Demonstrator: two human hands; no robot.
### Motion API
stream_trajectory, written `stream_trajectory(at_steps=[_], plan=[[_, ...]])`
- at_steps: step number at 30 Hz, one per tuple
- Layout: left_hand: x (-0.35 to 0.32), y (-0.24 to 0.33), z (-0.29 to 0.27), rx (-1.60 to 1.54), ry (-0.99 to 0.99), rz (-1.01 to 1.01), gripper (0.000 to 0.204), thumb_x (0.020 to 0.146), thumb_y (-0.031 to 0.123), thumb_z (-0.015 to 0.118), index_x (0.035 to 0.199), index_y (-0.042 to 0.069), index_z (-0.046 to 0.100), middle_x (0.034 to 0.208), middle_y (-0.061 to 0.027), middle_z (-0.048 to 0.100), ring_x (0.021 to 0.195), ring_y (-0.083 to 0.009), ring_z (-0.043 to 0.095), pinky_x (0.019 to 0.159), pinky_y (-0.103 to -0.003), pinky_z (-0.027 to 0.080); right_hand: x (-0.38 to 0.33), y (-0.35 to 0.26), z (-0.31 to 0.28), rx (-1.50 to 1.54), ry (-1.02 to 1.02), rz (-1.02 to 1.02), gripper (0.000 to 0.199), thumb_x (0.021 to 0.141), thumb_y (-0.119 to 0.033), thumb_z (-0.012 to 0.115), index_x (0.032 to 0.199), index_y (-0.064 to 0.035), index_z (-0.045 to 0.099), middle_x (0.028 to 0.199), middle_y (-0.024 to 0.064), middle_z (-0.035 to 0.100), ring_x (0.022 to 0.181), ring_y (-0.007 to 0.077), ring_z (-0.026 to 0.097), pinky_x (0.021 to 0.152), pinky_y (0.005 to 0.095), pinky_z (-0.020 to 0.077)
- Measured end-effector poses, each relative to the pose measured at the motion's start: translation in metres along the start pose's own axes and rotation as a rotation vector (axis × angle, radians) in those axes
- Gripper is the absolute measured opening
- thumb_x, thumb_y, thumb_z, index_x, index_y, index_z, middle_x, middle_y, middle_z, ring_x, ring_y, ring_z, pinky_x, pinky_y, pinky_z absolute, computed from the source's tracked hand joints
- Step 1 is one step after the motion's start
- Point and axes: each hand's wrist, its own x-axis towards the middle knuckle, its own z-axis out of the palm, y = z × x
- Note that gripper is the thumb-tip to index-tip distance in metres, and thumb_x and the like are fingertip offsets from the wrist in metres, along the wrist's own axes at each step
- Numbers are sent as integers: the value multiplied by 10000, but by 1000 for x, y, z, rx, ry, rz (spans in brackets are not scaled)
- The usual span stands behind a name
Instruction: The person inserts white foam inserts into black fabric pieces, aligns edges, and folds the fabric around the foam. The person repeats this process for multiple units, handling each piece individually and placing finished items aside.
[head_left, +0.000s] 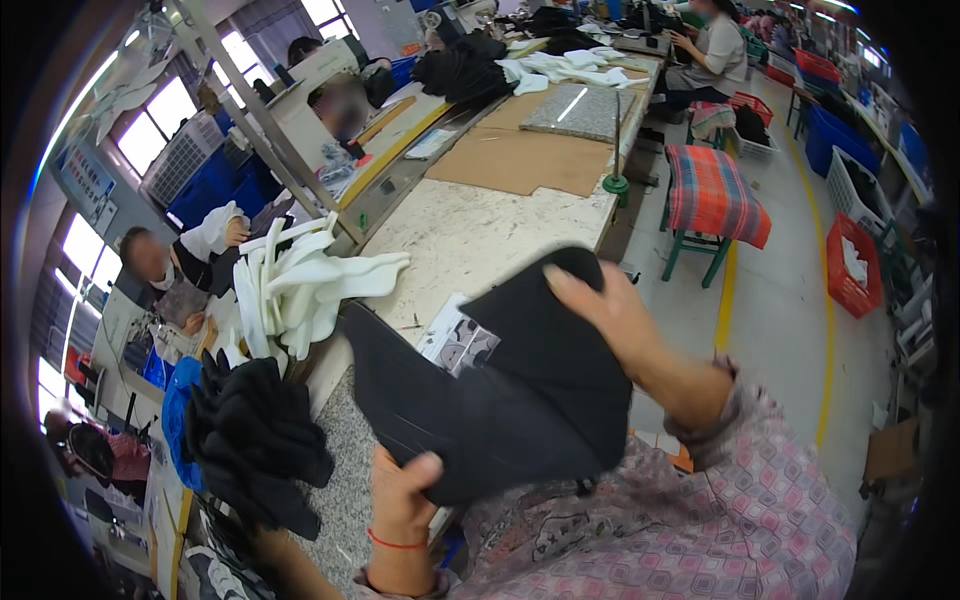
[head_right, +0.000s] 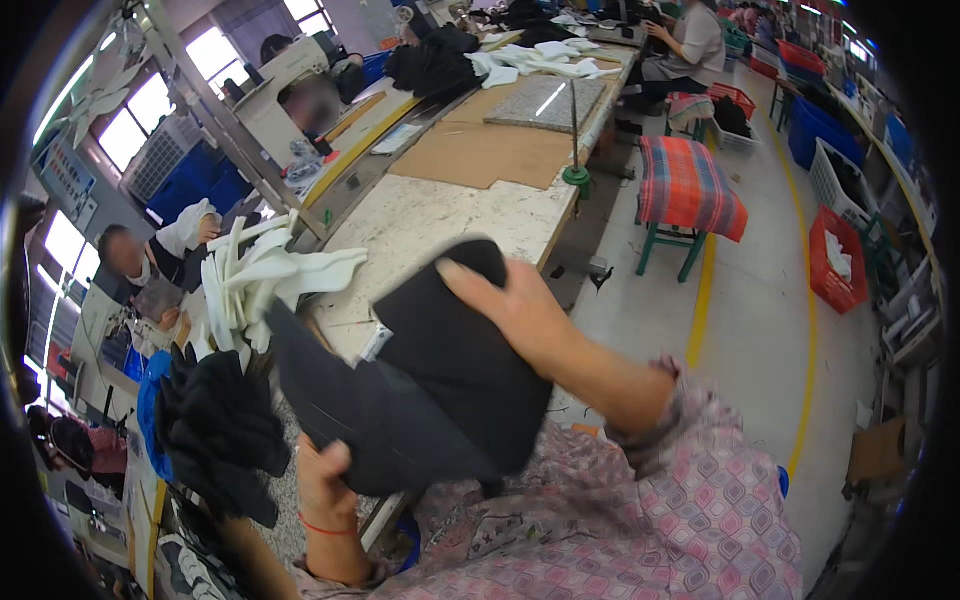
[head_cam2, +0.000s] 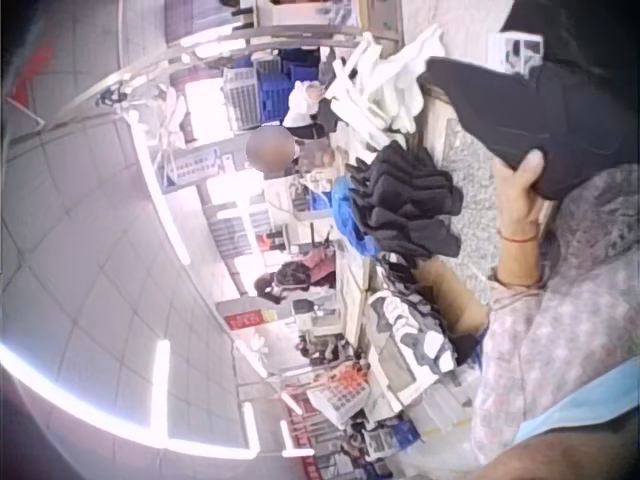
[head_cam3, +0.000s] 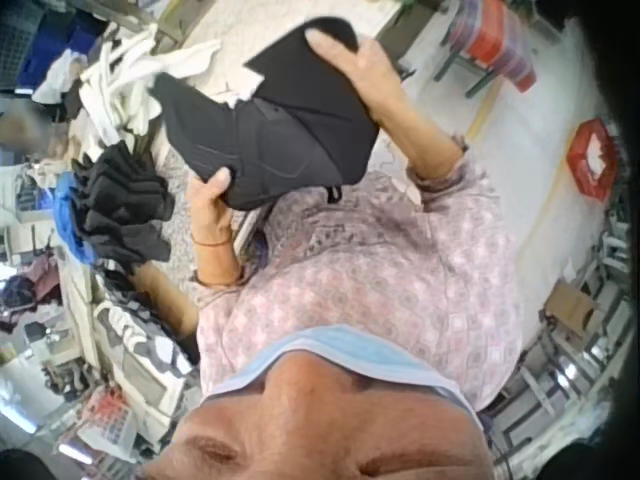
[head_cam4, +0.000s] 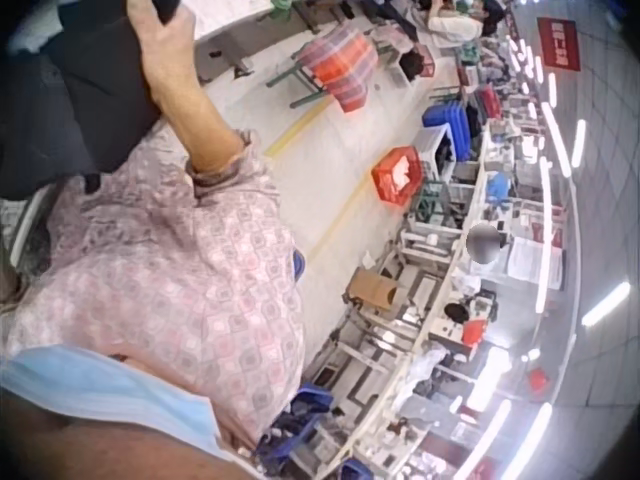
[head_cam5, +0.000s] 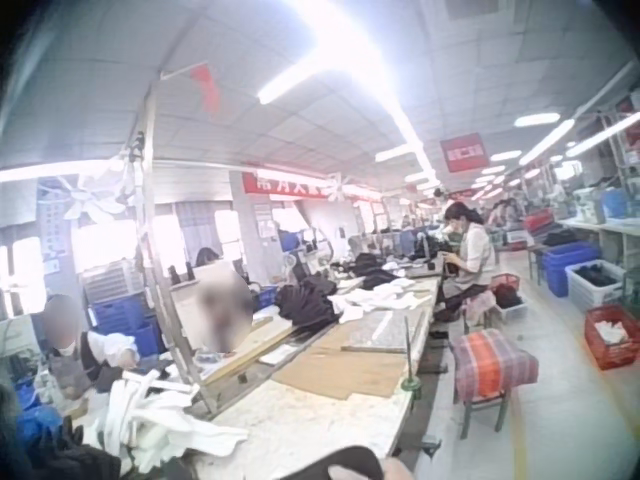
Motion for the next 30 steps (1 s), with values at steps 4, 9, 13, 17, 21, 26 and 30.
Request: stream_trajectory(at_steps=[4,9,13,17,21,26,30], plan=[[39,8,1,-58,-5,41,477,835,10,571,1286,-71,441,1221,-211,568,1084,-343,595,959,-463,485,75,-17,13,-197,-115,-196,298,867,-227,653,996,41,639,859,94,677,762,154,639,684,292,517],[58,-37,-31,-153,44,-20,546,820,3,599,1326,-61,404,1298,-200,518,1165,-331,542,1010,-449,437,131,53,13,-264,-141,-392,228,898,-198,619,987,9,657,829,104,696,736,122,620,691,282,505],[86,-57,-35,-232,131,-116,525,779,-40,608,1271,-106,436,1212,-213,570,1102,-317,584,989,-424,459,148,77,28,-265,-163,-377,240,919,-222,608,967,7,660,774,83,680,705,94,579,644,280,490],[81,-35,-24,-183,179,-71,626,717,-66,568,1316,-109,393,1260,-246,525,1135,-354,560,1023,-445,426,140,52,9,-275,-146,-348,250,918,-221,612,977,18,660,793,76,683,732,82,586,668,265,495],[74,-31,-27,-166,185,-39,524,800,-8,530,1302,-90,405,1245,-228,544,1108,-358,574,997,-470,452,144,51,-5,-121,-208,-323,276,911,-246,611,960,21,662,784,101,689,718,97,609,661,270,502],[104,-68,-48,-240,182,-200,481,814,-42,560,1278,-83,440,1230,-200,568,1071,-316,604,951,-415,493,150,117,14,-408,-189,-152,378,899,-339,597,928,32,664,795,124,686,765,158,625,715,330,497],[117,-73,-57,-181,27,-63,485,808,-4,611,1263,-82,463,1210,-191,584,1070,-300,606,960,-409,484,155,124,-24,378,-643,681,609,872,-428,631,1246,38,516,1136,153,624,979,232,630,886,390,506]])
